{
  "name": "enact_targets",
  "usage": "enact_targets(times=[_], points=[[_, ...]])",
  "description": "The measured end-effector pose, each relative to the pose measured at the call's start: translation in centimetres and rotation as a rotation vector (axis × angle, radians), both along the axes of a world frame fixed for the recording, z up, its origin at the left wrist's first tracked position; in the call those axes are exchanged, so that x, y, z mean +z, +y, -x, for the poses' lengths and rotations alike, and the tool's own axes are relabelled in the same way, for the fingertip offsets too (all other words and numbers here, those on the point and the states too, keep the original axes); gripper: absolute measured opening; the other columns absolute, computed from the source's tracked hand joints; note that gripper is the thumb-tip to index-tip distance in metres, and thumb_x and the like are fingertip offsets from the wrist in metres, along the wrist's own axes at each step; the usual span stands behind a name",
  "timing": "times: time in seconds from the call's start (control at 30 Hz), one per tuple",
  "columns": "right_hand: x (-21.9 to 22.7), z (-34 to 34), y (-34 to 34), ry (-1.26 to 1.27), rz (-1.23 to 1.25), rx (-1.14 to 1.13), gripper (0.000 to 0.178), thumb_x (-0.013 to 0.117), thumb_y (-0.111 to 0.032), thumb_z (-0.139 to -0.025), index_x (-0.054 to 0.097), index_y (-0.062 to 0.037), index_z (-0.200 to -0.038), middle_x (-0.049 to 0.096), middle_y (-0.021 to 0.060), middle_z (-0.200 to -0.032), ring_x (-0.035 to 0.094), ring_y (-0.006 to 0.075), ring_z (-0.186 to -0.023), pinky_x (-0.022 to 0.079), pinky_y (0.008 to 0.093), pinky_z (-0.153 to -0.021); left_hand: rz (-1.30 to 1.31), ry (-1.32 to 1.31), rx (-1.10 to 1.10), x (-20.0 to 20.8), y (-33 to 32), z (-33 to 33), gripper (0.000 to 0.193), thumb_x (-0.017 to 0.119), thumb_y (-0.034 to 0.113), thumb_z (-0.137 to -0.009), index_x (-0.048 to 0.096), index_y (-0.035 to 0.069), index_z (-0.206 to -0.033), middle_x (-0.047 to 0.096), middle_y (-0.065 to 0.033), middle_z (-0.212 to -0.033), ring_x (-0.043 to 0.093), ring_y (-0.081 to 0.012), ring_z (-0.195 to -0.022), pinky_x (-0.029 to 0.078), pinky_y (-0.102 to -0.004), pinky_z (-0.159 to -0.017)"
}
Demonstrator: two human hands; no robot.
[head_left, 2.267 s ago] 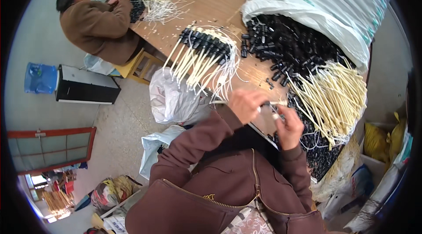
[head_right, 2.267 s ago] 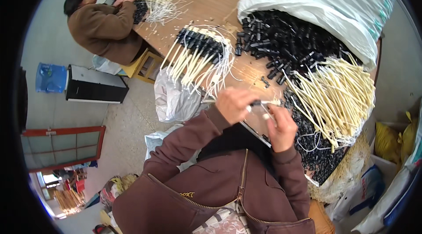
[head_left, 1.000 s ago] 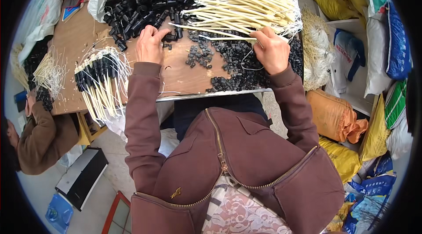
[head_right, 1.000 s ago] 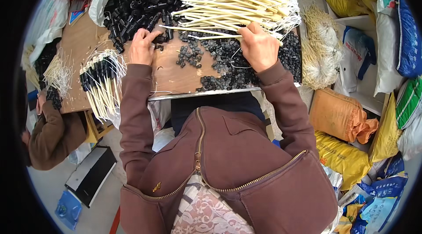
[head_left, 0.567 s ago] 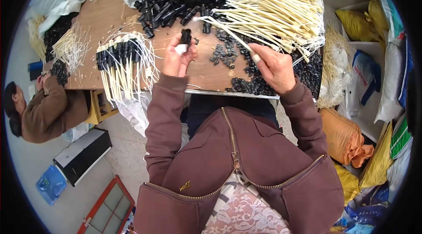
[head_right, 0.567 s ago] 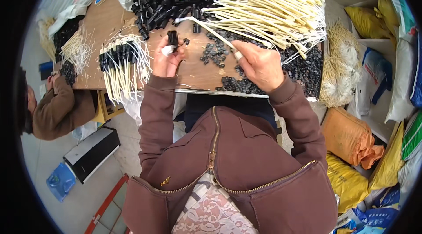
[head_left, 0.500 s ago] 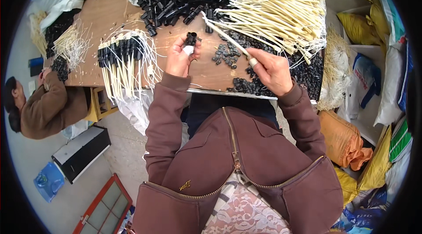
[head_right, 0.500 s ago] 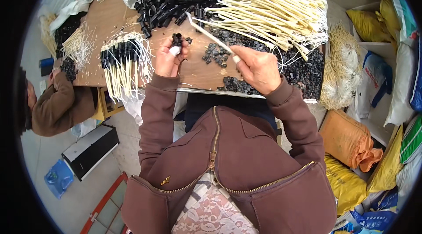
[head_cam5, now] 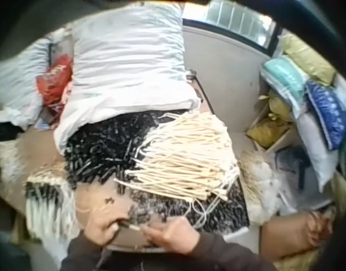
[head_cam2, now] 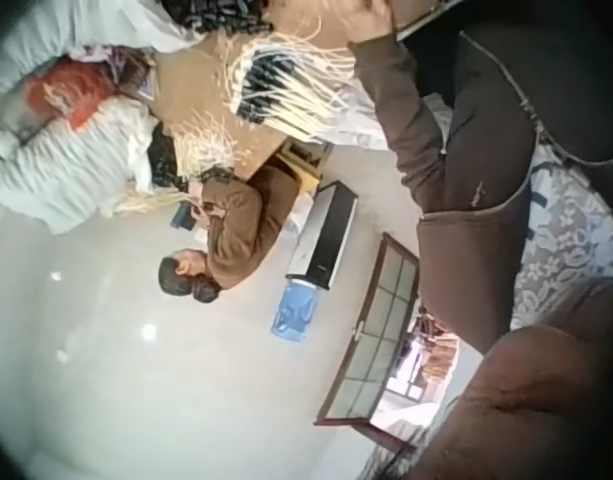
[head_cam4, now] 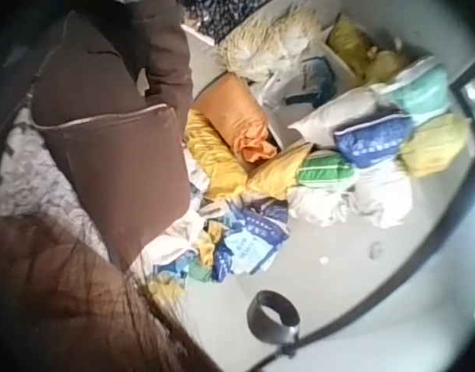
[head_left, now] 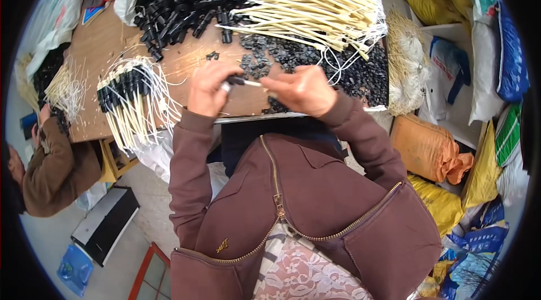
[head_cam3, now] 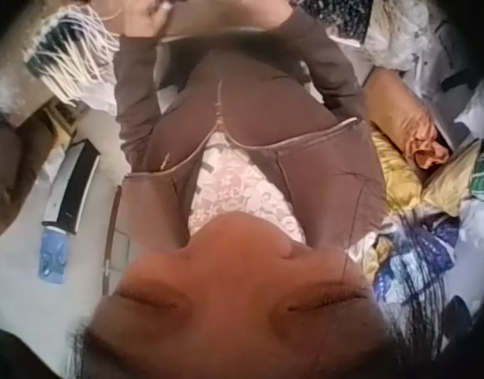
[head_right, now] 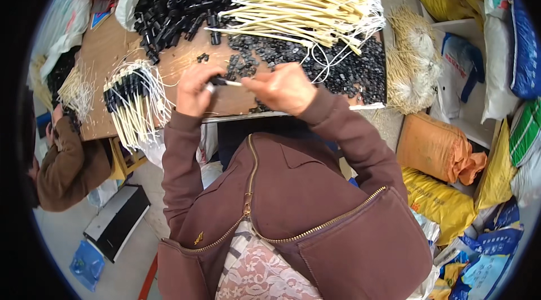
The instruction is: Assembling small thin sticks into black plastic bases at a manufacturing workbench.
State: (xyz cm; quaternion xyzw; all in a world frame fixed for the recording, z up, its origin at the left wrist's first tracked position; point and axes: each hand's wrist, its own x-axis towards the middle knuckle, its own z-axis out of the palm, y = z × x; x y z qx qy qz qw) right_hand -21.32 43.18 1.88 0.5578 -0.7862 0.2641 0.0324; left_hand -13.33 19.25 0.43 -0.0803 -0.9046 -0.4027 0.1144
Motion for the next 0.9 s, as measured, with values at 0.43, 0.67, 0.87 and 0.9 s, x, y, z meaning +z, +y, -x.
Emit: enact_targets(times=[0.43, 0.67, 0.87, 0.9], points=[[-0.3, 1.6, -0.7, -1.272, 0.763, -0.035, 0.016, 0.067, -0.021, -0.083, 0.062, -0.0073, -0.078, 0.067, 0.0101, -0.093, 0.061, 0.0169, -0.080, 0.049, 0.0299, -0.066, 0.208, -0.223, 0.420, 0.5, 1.2, -2.7, 0.019, 0.063, 0.009, -0.083, 0.065, 0.011, -0.102, 0.067, -0.0140, -0.083, 0.066, -0.0308, -0.071, 0.050, -0.0427, -0.060], [-0.2, -0.9, -2.3, -0.481, 0.084, -0.072, 0.014, 0.066, -0.014, -0.087, 0.069, -0.0077, -0.099, 0.066, 0.0075, -0.080, 0.063, 0.0129, -0.063, 0.048, 0.0276, -0.054, -0.936, -0.544, 0.404, 0.2, 3.4, -0.6, 0.018, 0.058, 0.005, -0.087, 0.067, 0.004, -0.103, 0.065, 0.0003, -0.083, 0.055, -0.0050, -0.066, 0.043, -0.0206, -0.054], [-1.5, -2.0, -2.8, -0.430, 0.063, -0.287, 0.017, 0.069, -0.015, -0.079, 0.067, -0.0111, -0.095, 0.065, 0.0073, -0.069, 0.064, 0.0244, -0.057, 0.049, 0.0324, -0.050, -0.698, -0.589, 0.386, -0.4, 2.9, -1.2, 0.029, 0.066, -0.003, -0.078, 0.066, 0.000, -0.107, 0.067, -0.0018, -0.083, 0.059, -0.0098, -0.069, 0.049, -0.0254, -0.063], [-1.4, -2.1, -2.9, -0.435, 0.063, -0.276, 0.017, 0.069, -0.015, -0.079, 0.067, -0.0111, -0.095, 0.065, 0.0073, -0.069, 0.064, 0.0244, -0.057, 0.049, 0.0324, -0.050, -0.698, -0.589, 0.398, -0.5, 2.8, -1.4, 0.029, 0.066, -0.003, -0.078, 0.066, 0.000, -0.107, 0.067, -0.0018, -0.083, 0.059, -0.0098, -0.069, 0.049, -0.0254, -0.063]])
